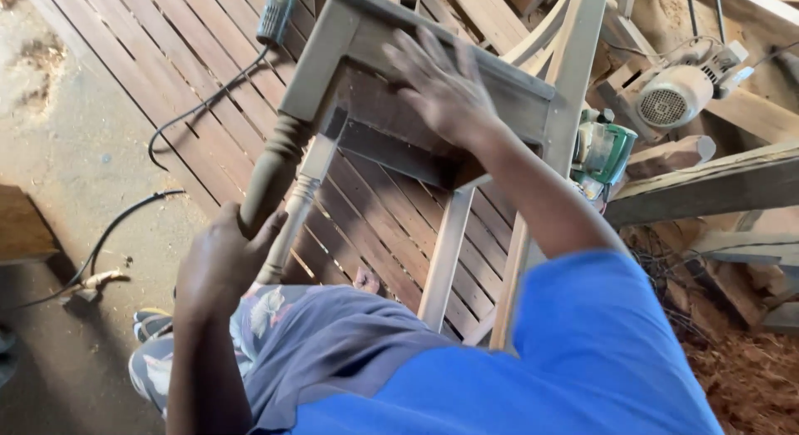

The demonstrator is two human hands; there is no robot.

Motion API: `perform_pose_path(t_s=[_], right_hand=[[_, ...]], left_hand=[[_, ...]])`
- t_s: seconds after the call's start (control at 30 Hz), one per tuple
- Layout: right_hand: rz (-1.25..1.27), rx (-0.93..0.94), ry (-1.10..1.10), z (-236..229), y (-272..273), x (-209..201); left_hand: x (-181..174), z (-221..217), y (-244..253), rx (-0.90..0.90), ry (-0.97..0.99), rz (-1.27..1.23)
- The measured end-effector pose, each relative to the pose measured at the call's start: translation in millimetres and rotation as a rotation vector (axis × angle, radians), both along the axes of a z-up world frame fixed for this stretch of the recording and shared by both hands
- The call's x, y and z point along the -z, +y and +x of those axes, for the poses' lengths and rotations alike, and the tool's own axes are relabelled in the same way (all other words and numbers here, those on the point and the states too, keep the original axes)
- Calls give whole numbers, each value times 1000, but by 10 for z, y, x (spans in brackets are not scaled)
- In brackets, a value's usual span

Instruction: The person sands the legs and frame of a wooden chair using a sanding block. They rotate the chair to access different sides and smooth the surfaces.

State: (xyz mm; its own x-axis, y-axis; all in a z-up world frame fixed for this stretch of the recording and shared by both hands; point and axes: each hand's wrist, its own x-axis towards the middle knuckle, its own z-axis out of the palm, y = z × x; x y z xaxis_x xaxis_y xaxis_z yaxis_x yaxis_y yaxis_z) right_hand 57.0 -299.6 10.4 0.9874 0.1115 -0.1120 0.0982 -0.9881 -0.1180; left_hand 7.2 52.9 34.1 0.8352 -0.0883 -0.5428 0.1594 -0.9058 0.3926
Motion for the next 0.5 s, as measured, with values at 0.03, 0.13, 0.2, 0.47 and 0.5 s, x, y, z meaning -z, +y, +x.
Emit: perform_pose_path(t_s=[0.03,0.13,0.2,0.47,0.5], right_hand=[[31,25,-1,-203,-97,-93],[-26,127,-23,-712,-602,77],[-55,146,-23,-615,-550,84],[-79,-8,-85,312,80,161],[-93,-28,-40,288,69,127]], left_hand=[[-20,16,-8,2,24,-1],[-103,75,-25,3,76,44],[-101,91,-42,-24,76,31],[11,-12,-94,38,-3,9],[-31,-34,-128,15,0,62]])
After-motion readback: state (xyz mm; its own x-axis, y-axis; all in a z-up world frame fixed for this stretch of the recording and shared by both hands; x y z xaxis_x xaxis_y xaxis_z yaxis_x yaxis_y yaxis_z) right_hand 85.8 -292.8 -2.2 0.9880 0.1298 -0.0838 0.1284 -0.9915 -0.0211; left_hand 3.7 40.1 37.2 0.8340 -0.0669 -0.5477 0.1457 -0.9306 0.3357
